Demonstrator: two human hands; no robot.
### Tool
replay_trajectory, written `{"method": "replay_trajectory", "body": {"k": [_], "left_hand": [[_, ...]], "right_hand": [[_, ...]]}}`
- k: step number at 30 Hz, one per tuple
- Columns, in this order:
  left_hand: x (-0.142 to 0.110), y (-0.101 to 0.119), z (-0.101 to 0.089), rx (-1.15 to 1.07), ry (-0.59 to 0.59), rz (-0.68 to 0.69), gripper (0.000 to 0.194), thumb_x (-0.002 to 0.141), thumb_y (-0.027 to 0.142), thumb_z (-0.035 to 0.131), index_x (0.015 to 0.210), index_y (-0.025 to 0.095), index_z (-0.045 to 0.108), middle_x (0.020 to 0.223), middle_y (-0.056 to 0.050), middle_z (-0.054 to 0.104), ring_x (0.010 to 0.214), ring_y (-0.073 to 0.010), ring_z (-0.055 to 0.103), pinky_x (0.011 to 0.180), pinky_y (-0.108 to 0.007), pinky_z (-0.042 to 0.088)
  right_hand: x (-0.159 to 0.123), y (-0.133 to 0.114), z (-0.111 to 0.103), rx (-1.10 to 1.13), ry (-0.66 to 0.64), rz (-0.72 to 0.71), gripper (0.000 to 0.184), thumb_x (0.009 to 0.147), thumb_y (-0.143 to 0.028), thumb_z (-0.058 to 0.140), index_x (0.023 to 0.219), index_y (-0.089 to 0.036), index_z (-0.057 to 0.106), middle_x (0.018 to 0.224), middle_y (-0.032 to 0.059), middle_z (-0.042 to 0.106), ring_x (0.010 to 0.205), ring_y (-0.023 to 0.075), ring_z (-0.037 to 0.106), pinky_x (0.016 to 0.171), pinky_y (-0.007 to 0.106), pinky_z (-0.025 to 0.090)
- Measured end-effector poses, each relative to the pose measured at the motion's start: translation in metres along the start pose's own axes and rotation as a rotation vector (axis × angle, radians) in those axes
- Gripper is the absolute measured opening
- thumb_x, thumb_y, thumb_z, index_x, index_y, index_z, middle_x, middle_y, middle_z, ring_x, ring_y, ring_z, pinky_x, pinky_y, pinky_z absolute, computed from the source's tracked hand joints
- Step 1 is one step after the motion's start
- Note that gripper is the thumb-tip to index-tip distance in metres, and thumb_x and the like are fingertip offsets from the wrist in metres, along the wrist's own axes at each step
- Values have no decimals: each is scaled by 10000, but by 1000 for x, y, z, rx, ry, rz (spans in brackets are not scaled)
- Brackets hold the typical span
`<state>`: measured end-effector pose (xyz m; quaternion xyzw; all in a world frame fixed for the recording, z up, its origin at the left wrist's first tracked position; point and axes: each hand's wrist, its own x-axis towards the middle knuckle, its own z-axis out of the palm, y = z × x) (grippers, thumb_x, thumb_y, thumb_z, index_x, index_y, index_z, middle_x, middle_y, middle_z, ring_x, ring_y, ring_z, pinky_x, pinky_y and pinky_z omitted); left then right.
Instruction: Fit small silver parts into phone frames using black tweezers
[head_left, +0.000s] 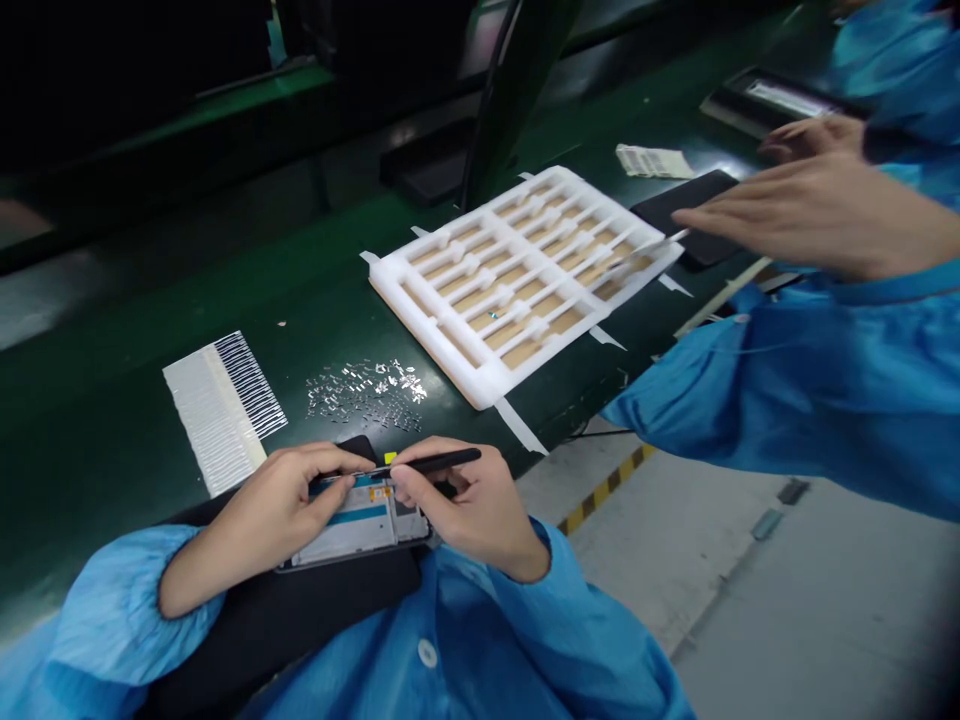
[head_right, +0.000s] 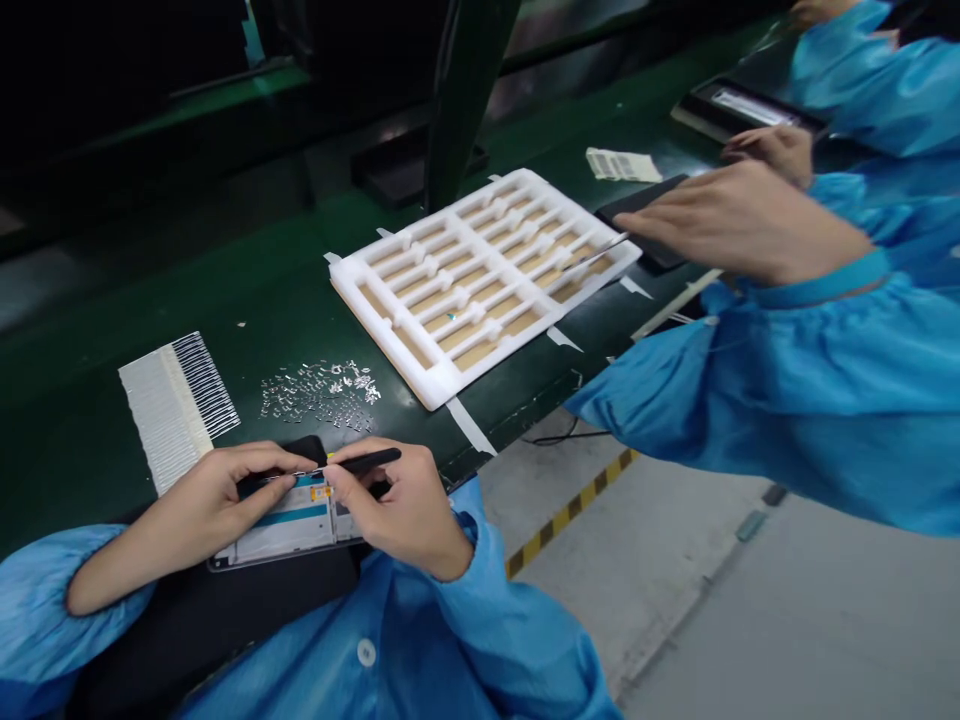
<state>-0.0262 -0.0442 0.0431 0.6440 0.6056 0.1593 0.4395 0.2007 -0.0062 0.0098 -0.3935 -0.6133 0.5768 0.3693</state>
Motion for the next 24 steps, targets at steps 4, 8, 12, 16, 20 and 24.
{"method": "replay_trajectory", "body": {"k": [4, 8, 12, 16, 20, 24], "left_hand": [[-1, 1, 3, 3, 25, -7, 304, 1009, 376, 569, 1194, 333, 807, 1161, 10, 801, 975, -188, 752, 772, -270, 568], [-2, 2, 7, -9, 63, -17, 272, 993, 389, 597, 1140, 340, 820, 1133, 16, 807, 961, -183, 754, 798, -274, 573], [-1, 2, 13, 3, 132, -38, 230, 962, 364, 632, 1074, 345, 832, 1064, 30, 814, 896, -171, 754, 719, -260, 556], [0, 1, 16, 9, 168, -19, 211, 949, 330, 640, 1028, 336, 836, 1035, 34, 815, 907, -168, 758, 768, -263, 565], [0, -1, 17, 13, 179, -14, 206, 941, 339, 645, 1019, 344, 836, 1044, 36, 819, 920, -170, 764, 745, -260, 565], [1, -2, 18, 16, 191, -12, 209, 935, 359, 643, 1022, 355, 833, 1038, 41, 822, 930, -180, 770, 769, -274, 577]], "right_hand": [[0, 0, 1, -6, 3, 0, 85, 928, -243, 756, 914, -167, 790, 809, 74, 792, 610, 183, 764, 553, 261, 647], [1, 0, 0, 9, 11, -23, 83, 931, -231, 745, 910, -161, 785, 815, 74, 786, 599, 169, 752, 557, 252, 644], [1, -1, 0, 20, 15, -18, 78, 931, -230, 746, 909, -165, 784, 750, 51, 766, 592, 173, 754, 546, 248, 638], [0, -1, 0, 24, 23, 7, 95, 931, -250, 751, 909, -165, 785, 756, 58, 769, 586, 183, 756, 529, 262, 629], [-1, -1, 0, 32, 33, 24, 103, 923, -263, 761, 910, -164, 788, 771, 71, 778, 591, 196, 761, 525, 277, 629], [-2, 0, 0, 29, 45, 19, 103, 912, -265, 769, 907, -166, 795, 818, 86, 794, 592, 195, 760, 525, 284, 628]]}}
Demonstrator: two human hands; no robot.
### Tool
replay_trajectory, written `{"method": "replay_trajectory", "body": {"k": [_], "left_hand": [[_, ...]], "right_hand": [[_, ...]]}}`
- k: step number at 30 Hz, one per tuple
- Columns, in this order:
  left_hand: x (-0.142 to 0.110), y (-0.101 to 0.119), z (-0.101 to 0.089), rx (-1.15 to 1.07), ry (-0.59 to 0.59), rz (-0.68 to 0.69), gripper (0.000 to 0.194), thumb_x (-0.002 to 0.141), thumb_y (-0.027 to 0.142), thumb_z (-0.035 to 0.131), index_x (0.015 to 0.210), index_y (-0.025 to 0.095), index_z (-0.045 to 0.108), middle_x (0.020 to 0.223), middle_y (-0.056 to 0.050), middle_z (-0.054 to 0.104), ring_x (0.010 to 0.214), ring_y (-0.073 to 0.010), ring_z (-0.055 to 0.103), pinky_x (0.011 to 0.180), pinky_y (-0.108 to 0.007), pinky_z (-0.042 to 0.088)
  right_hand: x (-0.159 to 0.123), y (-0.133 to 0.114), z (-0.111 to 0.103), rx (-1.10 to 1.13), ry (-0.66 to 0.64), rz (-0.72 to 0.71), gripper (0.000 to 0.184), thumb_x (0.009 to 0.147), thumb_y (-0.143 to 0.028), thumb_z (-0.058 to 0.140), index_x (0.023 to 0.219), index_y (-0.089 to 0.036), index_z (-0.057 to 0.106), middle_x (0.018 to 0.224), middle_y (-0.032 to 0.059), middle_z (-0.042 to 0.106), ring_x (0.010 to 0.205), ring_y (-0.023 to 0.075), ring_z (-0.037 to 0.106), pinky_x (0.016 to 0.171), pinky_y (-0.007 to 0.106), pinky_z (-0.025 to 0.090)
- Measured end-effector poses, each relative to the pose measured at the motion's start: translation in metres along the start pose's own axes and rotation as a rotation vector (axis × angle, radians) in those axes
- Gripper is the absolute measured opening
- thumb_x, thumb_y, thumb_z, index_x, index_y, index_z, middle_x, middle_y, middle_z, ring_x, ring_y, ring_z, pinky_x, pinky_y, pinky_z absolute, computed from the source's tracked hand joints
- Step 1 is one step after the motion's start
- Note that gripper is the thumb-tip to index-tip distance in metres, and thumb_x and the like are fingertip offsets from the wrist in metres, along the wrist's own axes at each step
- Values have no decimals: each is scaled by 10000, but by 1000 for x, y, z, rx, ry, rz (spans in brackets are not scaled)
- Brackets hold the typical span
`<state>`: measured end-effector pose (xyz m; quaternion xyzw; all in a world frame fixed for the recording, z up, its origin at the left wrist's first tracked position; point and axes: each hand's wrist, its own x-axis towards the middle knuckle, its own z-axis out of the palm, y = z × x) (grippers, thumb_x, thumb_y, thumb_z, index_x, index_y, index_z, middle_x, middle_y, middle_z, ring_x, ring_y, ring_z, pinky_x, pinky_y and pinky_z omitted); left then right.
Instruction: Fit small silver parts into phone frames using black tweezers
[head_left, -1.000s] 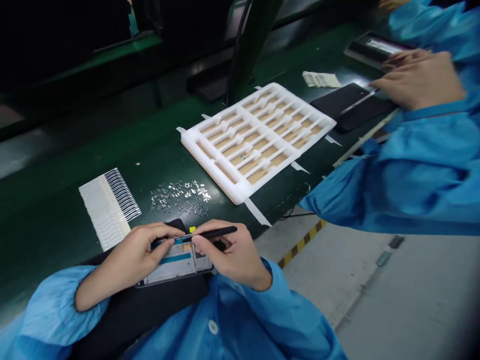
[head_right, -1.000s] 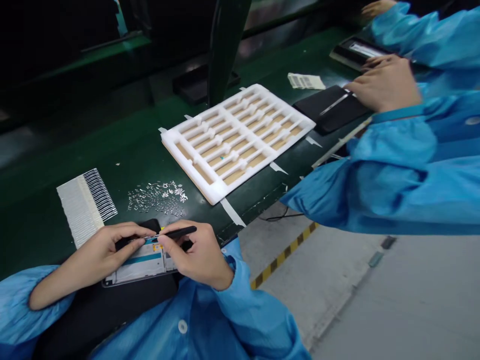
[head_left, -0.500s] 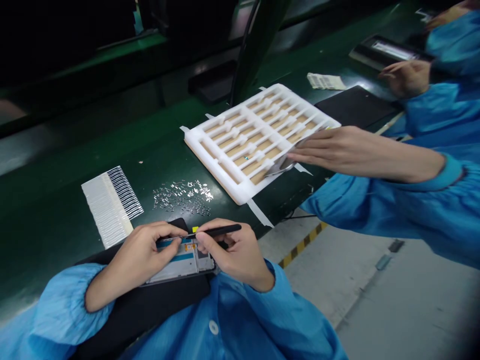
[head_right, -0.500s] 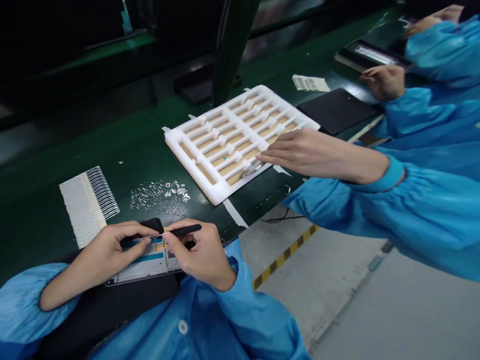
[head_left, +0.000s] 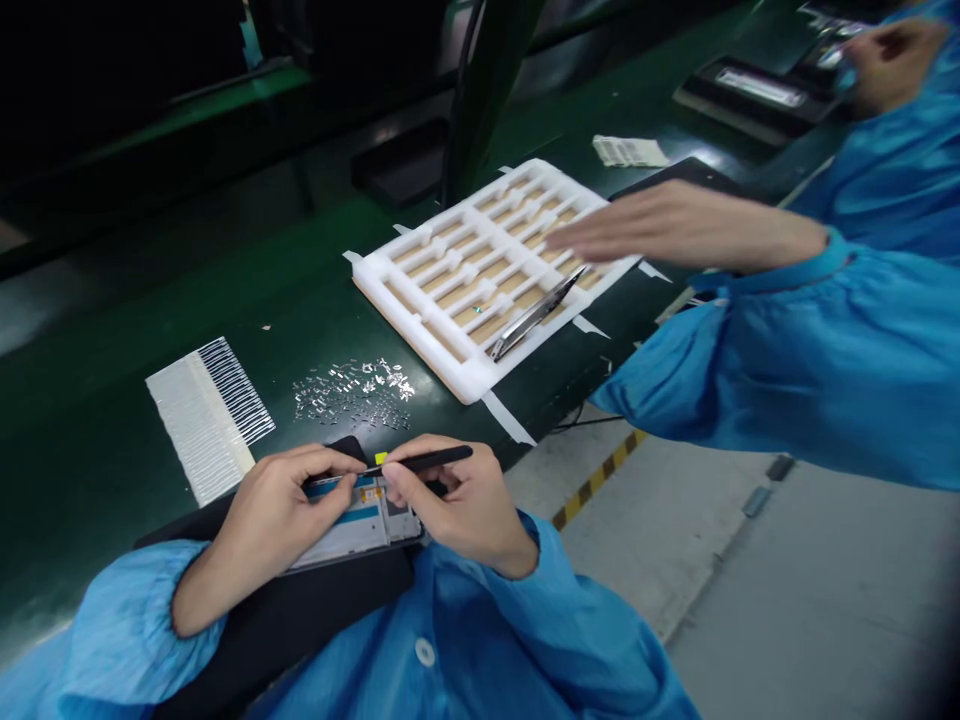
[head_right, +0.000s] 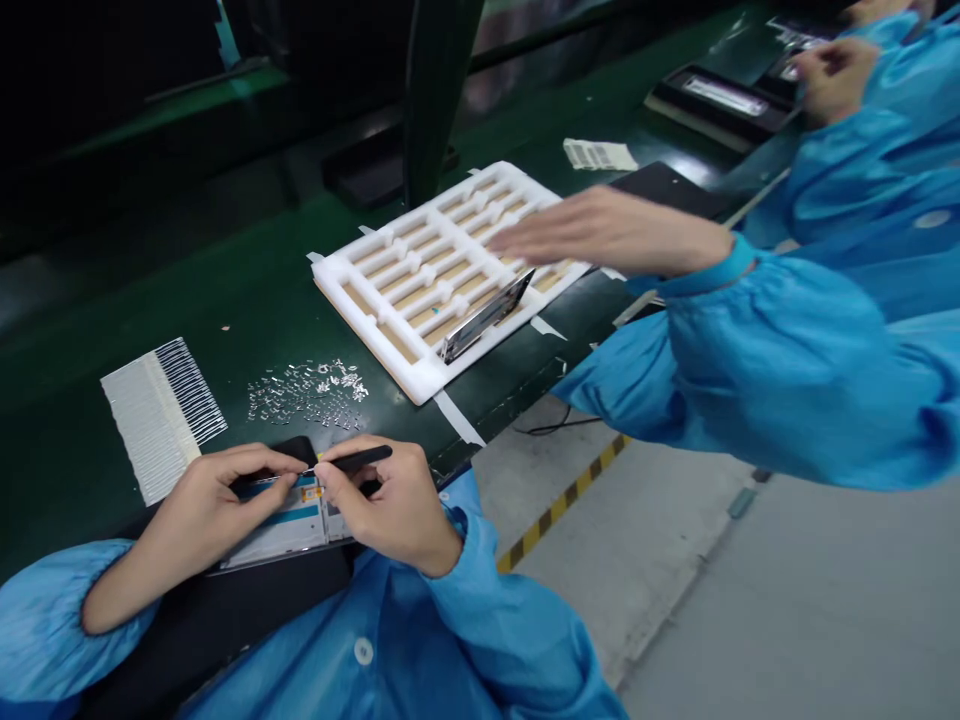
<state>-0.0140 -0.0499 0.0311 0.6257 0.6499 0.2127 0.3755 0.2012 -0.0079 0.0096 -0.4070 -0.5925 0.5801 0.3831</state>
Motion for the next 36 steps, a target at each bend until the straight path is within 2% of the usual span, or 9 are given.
{"method": "replay_trajectory", "body": {"k": [8, 14, 17, 21, 25, 29, 34, 36], "left_hand": [[1, 2, 0, 11, 14, 2, 224, 936, 374, 639, 1018, 321, 840, 1027, 11, 823, 909, -192, 768, 762, -283, 575], [0, 4, 2, 58, 21, -19, 213, 929, 340, 641, 1029, 304, 826, 1031, 8, 812, 889, -184, 753, 757, -282, 563], [0, 4, 3, 70, 21, -22, 207, 934, 339, 645, 1038, 311, 821, 1051, 13, 810, 887, -183, 752, 758, -284, 560], [-1, 3, 1, 64, 10, -1, 209, 959, 343, 633, 1050, 320, 820, 1059, 21, 809, 912, -178, 753, 798, -283, 556], [-2, 3, 1, 74, 2, 1, 225, 986, 361, 607, 1062, 340, 818, 1057, 34, 806, 911, -167, 750, 764, -270, 536], [-2, 3, 1, 93, 6, -12, 227, 971, 357, 614, 1062, 334, 821, 1067, 30, 808, 875, -169, 749, 754, -274, 535], [-1, 5, 2, 94, 28, -25, 211, 929, 324, 633, 1025, 316, 821, 1048, 24, 812, 865, -178, 751, 664, -260, 513], [-1, 6, 2, 99, 36, -6, 210, 929, 315, 627, 1017, 315, 818, 1041, 26, 814, 873, -178, 751, 693, -261, 520]], "right_hand": [[0, 3, 1, -32, 19, -21, 102, 914, -258, 758, 912, -165, 799, 847, 90, 805, 602, 183, 754, 542, 280, 637], [-3, 6, 3, -79, 60, -98, 81, 921, -240, 755, 923, -181, 811, 877, 92, 809, 701, 203, 777, 585, 284, 652], [-4, 7, 3, -81, 70, -126, 78, 929, -229, 752, 951, -189, 815, 874, 85, 808, 683, 193, 769, 594, 288, 653], [-4, 7, 1, -109, 59, -249, 86, 926, -178, 756, 977, -203, 821, 906, 82, 823, 744, 200, 785, 649, 298, 656], [-3, 8, 0, -122, 26, -344, 123, 936, -138, 757, 1000, -210, 834, 938, 88, 838, 824, 211, 806, 757, 321, 670], [-3, 8, 0, -122, 25, -363, 145, 942, -134, 753, 1021, -221, 838, 952, 82, 841, 845, 212, 810, 785, 335, 682], [-3, 8, 0, -113, 35, -362, 146, 936, -136, 756, 1017, -226, 837, 944, 80, 842, 827, 220, 809, 759, 346, 690], [-3, 8, 0, -118, 32, -372, 154, 941, -131, 751, 1027, -227, 835, 950, 80, 841, 836, 221, 809, 774, 350, 693]]}}
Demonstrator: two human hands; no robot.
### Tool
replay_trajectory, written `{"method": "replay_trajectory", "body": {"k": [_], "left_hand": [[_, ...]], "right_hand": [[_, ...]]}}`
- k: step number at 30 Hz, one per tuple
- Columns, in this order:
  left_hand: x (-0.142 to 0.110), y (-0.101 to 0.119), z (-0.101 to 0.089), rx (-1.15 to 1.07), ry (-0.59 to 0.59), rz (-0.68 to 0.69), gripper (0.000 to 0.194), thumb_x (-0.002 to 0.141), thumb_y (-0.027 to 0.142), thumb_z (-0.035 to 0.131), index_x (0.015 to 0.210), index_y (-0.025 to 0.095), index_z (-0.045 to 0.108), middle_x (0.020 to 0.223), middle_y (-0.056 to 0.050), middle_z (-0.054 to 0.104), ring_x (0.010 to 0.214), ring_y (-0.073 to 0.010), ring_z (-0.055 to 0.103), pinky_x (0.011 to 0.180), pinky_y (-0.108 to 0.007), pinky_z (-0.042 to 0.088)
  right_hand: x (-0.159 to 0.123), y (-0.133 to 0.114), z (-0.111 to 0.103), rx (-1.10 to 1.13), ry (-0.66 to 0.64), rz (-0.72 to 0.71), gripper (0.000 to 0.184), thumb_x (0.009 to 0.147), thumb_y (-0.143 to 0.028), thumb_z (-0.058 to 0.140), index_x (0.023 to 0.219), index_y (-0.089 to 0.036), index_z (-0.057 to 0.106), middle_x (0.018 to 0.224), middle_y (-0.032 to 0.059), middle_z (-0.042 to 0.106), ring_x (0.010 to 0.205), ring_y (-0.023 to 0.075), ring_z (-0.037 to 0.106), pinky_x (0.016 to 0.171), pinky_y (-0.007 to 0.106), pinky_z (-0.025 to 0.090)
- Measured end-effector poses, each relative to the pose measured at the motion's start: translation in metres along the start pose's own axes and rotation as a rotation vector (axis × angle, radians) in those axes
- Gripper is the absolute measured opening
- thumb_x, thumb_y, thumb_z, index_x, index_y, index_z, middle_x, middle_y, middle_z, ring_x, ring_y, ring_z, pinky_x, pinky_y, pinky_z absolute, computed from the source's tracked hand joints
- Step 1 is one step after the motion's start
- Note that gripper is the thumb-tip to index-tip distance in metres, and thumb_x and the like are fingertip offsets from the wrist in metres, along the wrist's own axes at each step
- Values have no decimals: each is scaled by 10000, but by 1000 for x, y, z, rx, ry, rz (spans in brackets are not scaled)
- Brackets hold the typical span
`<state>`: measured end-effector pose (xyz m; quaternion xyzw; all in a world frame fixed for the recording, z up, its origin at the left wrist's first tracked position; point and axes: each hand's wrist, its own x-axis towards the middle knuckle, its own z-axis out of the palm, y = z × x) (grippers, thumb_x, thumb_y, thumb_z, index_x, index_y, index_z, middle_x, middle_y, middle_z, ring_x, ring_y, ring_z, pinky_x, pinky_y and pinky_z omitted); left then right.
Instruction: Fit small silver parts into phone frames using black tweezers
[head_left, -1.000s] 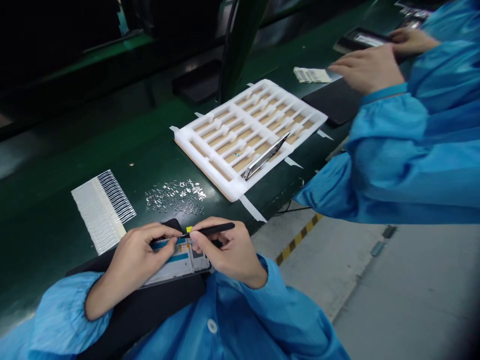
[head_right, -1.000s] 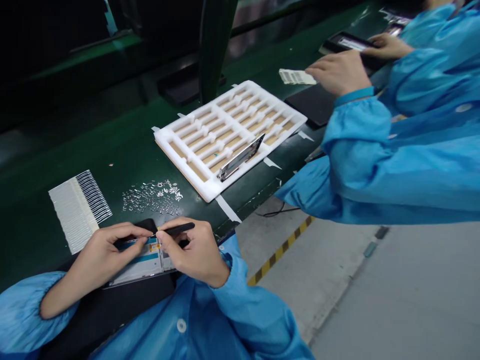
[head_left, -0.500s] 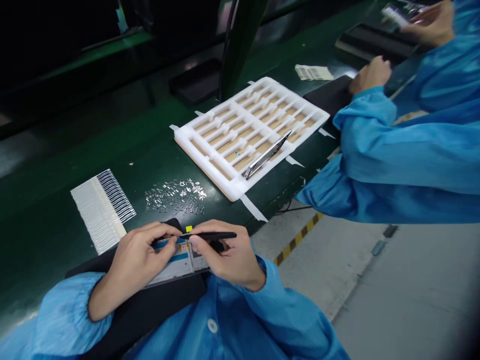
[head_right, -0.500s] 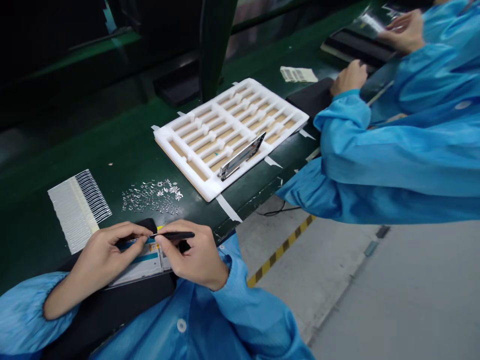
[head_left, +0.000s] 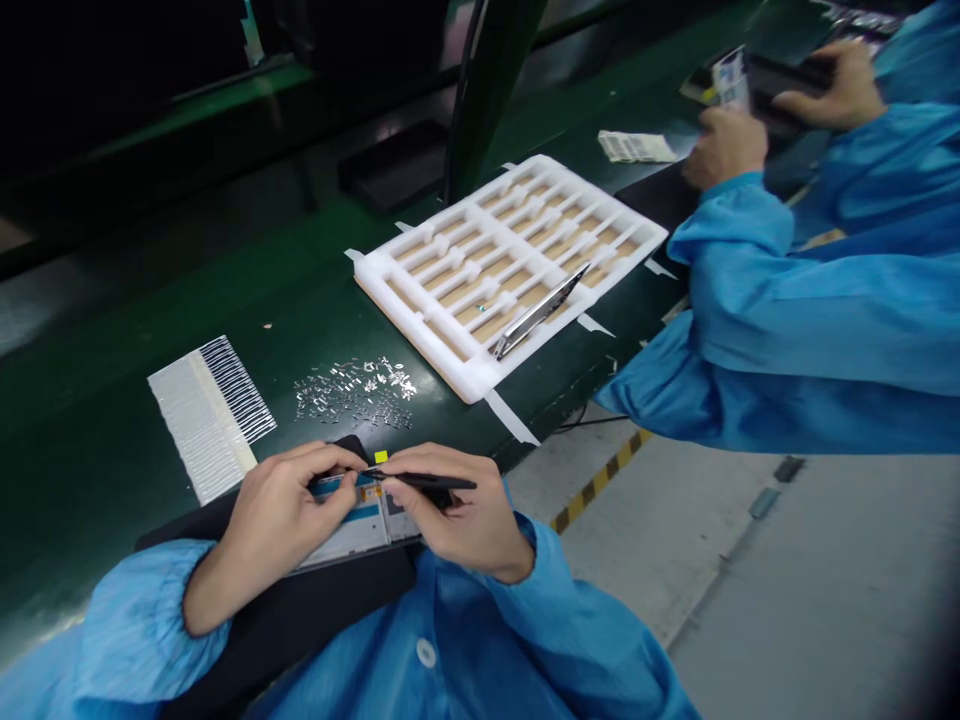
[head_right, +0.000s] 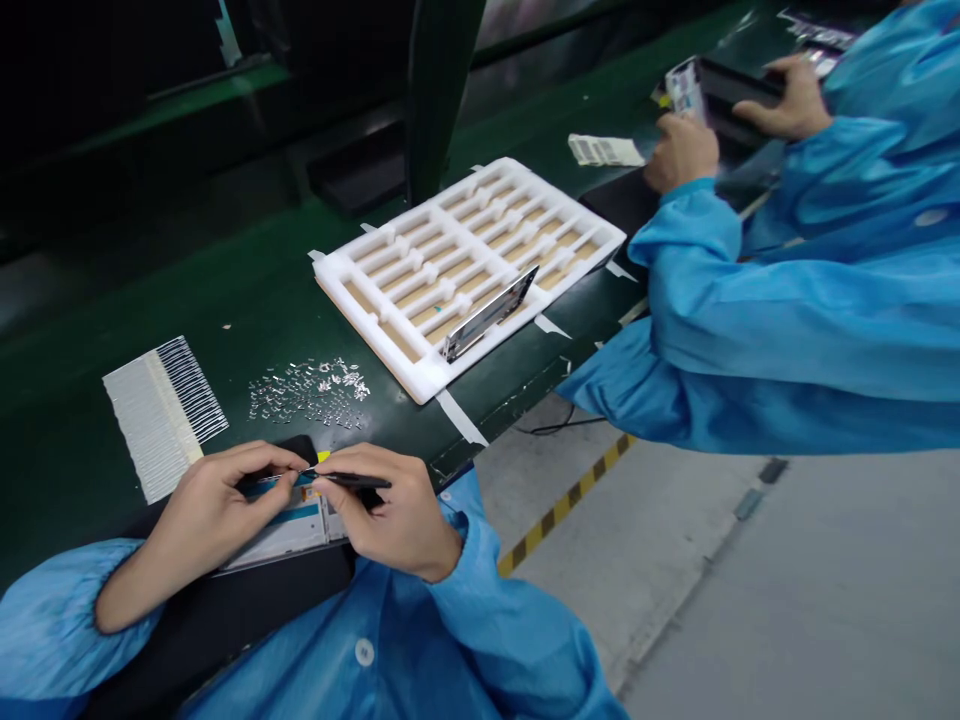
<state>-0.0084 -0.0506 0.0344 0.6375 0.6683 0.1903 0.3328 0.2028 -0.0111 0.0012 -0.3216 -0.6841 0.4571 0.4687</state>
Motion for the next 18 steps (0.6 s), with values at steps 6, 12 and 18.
{"method": "replay_trajectory", "body": {"k": [6, 12, 18], "left_hand": [[-1, -2, 0, 21, -3, 23, 227, 967, 318, 601, 1049, 330, 812, 1064, 37, 817, 898, -176, 758, 705, -252, 523], [-3, -5, -1, 65, -41, 44, 279, 995, 338, 560, 1178, 314, 771, 1114, 14, 806, 730, -149, 719, 500, -237, 432], [-5, -4, -14, 44, -105, 90, 325, 990, 288, 545, 1273, 275, 704, 966, 10, 794, 597, -122, 653, 492, -235, 423]], "right_hand": [[-5, 4, 0, -58, -66, -127, 275, 976, -88, 709, 1186, -242, 798, 1059, 90, 833, 959, 227, 810, 873, 368, 699], [-8, 10, 0, -127, -102, -242, 305, 1000, -94, 684, 1259, -235, 761, 1100, 105, 827, 1011, 230, 805, 917, 378, 701], [-9, 3, 3, -104, -56, -172, 265, 981, -85, 696, 1187, -229, 779, 1057, 97, 827, 954, 227, 809, 875, 358, 707]]}}
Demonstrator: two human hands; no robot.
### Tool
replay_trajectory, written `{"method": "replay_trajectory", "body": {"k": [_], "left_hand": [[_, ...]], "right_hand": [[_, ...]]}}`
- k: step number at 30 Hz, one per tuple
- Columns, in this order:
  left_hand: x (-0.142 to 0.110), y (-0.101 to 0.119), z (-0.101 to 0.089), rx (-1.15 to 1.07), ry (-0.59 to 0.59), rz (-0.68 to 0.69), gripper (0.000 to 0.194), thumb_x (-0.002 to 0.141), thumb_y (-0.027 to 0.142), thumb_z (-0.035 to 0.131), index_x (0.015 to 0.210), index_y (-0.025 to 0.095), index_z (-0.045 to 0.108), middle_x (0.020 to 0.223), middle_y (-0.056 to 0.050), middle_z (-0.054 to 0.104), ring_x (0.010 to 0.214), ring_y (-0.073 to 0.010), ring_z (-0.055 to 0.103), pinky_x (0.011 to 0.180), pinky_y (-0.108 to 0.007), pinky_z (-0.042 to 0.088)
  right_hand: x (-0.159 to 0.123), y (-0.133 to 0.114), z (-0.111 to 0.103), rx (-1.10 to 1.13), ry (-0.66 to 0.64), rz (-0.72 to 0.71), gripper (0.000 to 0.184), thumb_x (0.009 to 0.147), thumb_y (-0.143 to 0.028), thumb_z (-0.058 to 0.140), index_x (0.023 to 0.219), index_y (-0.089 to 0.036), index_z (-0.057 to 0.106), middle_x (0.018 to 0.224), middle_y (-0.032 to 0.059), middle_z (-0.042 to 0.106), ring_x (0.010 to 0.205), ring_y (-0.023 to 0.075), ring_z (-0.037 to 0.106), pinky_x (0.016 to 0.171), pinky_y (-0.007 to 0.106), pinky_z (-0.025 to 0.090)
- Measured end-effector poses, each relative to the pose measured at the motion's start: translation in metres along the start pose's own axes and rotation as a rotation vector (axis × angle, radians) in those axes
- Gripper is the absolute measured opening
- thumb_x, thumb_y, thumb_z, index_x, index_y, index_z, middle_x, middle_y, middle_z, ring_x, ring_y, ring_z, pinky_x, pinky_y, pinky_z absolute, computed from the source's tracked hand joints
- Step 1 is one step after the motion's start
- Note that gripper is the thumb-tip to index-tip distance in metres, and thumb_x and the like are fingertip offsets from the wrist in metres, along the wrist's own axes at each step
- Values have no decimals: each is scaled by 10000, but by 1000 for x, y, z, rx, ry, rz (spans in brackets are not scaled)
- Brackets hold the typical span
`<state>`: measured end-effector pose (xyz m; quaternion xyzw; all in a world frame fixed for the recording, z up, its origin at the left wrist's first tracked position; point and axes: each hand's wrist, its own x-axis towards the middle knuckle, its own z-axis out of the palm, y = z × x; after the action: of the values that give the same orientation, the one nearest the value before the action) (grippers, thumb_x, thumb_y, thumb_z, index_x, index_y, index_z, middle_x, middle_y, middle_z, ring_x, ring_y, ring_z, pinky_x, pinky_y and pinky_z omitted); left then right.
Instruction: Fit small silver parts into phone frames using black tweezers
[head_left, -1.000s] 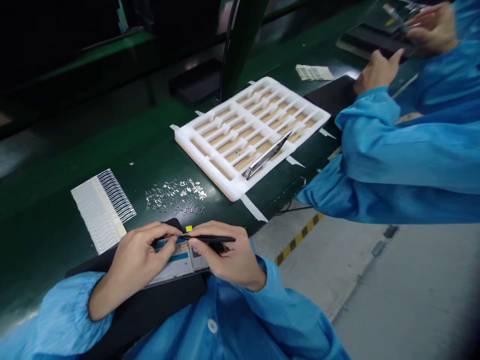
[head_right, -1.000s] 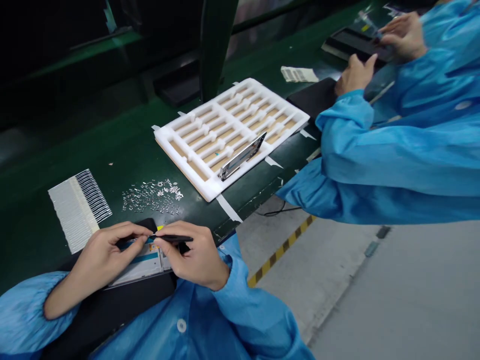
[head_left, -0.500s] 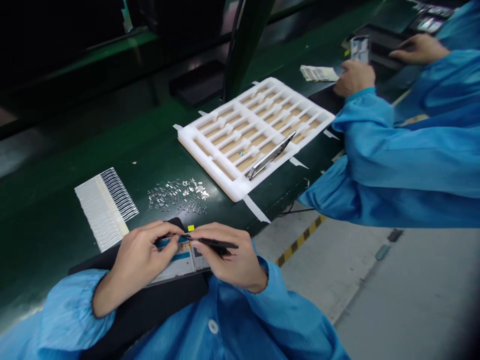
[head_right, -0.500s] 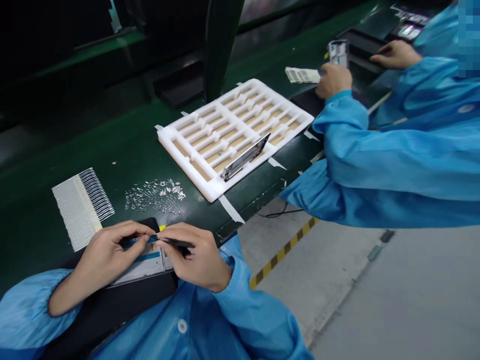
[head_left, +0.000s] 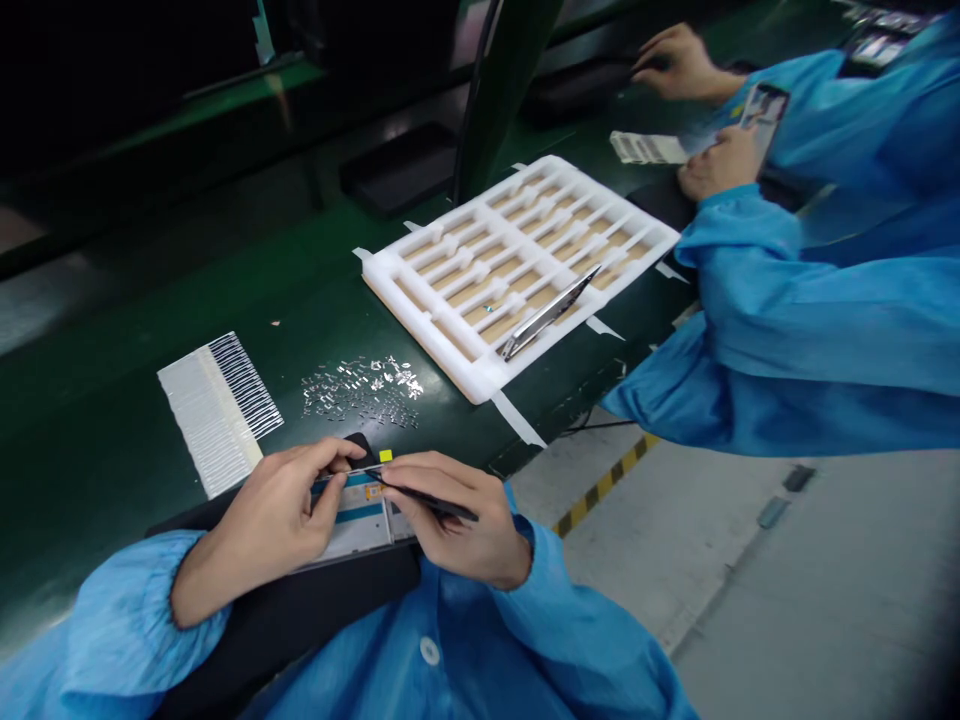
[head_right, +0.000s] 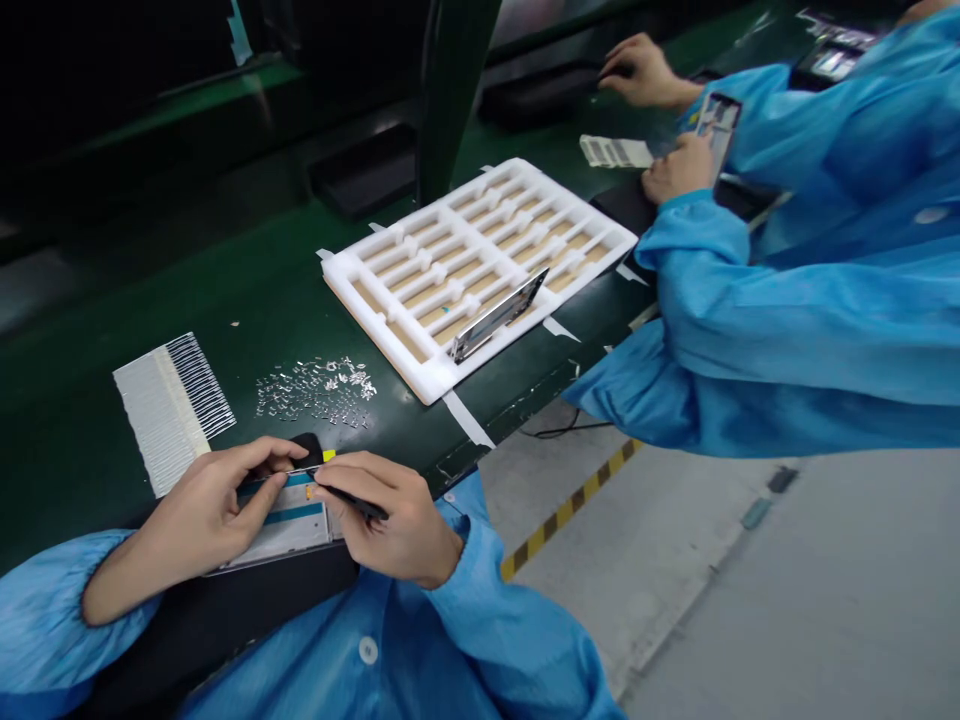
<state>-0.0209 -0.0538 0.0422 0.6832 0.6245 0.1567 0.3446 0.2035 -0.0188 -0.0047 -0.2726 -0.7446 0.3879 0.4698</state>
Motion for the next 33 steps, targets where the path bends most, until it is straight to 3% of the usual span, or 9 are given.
{"method": "replay_trajectory", "body": {"k": [7, 10, 23, 33], "left_hand": [[-2, 2, -10, -10, -53, -71, 218, 977, 337, 577, 1097, 264, 743, 900, 19, 793, 569, -124, 634, 509, -246, 425], [1, -1, -10, -24, -63, -97, 205, 959, 363, 595, 1040, 262, 754, 907, 15, 797, 657, -148, 688, 568, -251, 460], [3, -1, -9, -18, -99, -151, 254, 962, 401, 573, 1063, 268, 764, 844, 24, 776, 533, -123, 599, 498, -268, 388], [3, -5, -8, -31, -115, -145, 236, 991, 359, 561, 1081, 268, 760, 903, 22, 781, 595, -117, 612, 519, -251, 393]], "right_hand": [[-3, -5, 10, 29, -19, 13, 280, 987, -78, 683, 1199, -236, 772, 1068, 95, 822, 959, 224, 806, 884, 360, 707], [-6, -2, 12, 23, -25, 21, 276, 994, -85, 679, 1204, -238, 771, 1082, 98, 821, 967, 226, 806, 889, 364, 708], [-7, 3, 9, 22, -68, -20, 328, 989, -71, 682, 1262, -233, 762, 1120, 95, 823, 1023, 236, 808, 928, 371, 699], [-10, 9, 7, -76, -119, -181, 362, 992, -41, 674, 1331, -165, 708, 1154, 147, 811, 1082, 245, 794, 900, 377, 702]]}}
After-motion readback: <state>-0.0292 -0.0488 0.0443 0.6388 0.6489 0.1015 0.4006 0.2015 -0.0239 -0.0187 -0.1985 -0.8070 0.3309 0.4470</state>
